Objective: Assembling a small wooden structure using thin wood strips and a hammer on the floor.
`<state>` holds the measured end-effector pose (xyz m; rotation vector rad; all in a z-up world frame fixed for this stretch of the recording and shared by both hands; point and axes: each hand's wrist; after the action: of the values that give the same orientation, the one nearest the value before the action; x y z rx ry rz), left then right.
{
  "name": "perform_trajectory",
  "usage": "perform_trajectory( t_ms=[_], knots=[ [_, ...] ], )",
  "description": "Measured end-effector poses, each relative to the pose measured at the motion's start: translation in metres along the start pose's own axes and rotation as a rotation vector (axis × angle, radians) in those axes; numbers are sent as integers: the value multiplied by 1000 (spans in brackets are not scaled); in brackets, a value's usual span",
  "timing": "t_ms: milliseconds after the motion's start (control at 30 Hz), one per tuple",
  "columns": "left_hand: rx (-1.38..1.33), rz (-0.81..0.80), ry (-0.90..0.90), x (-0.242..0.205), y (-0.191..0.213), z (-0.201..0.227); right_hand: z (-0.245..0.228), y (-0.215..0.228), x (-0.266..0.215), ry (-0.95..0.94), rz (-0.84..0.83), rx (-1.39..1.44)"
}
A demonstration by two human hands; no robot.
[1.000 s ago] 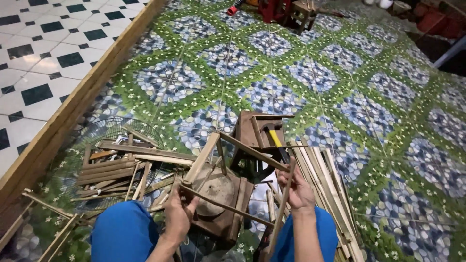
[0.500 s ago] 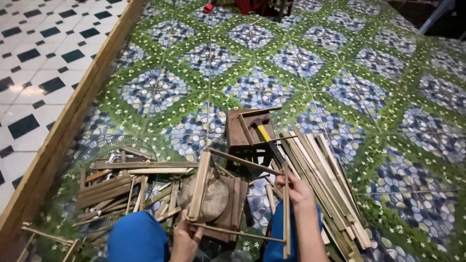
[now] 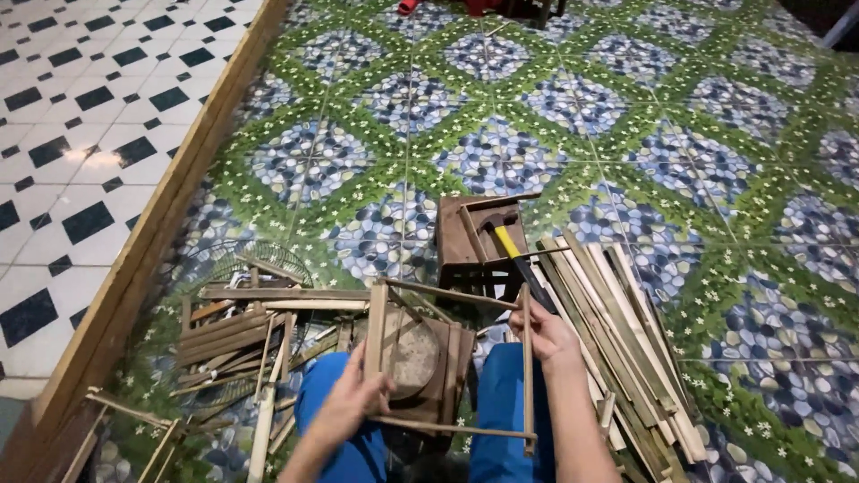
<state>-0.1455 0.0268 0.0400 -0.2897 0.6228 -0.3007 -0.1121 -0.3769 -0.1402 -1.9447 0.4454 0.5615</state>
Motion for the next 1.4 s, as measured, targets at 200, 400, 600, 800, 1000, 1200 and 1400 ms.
perform_trajectory(
  t_ms=[200, 400, 600, 800, 1000, 1200, 1400],
  knots=[
    [289, 31, 142, -9, -26, -11, -8, -90, -84, 111, 368, -186],
    [381, 85, 137, -2, -34, -25, -15, -65, -61, 81, 399, -374],
    [532, 54, 138, 15, -31, -28, -37, -40, -30, -5, 241, -388],
    [458, 106, -101, 27, -22, -30, -32, -74, -33, -1, 331, -476],
    [1315, 477, -1095, 114, -39, 0, -32, -65, -6, -9, 252, -558],
    [1648, -148, -752, 263, -94, -43, -34, -16, 64, -44, 44, -347],
    [1447, -107, -913, 232, -111, -28, -38, -58, 0, 98, 179, -490]
  ],
)
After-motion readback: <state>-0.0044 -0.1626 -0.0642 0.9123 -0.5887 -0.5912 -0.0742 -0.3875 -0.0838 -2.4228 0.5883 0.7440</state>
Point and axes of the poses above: each hand's wrist, its own x-axis towards the middle knuckle, its own y-axis out of the back of the hand, z = x × y, and after that the axes turned 11 degrees about -x, right-handed
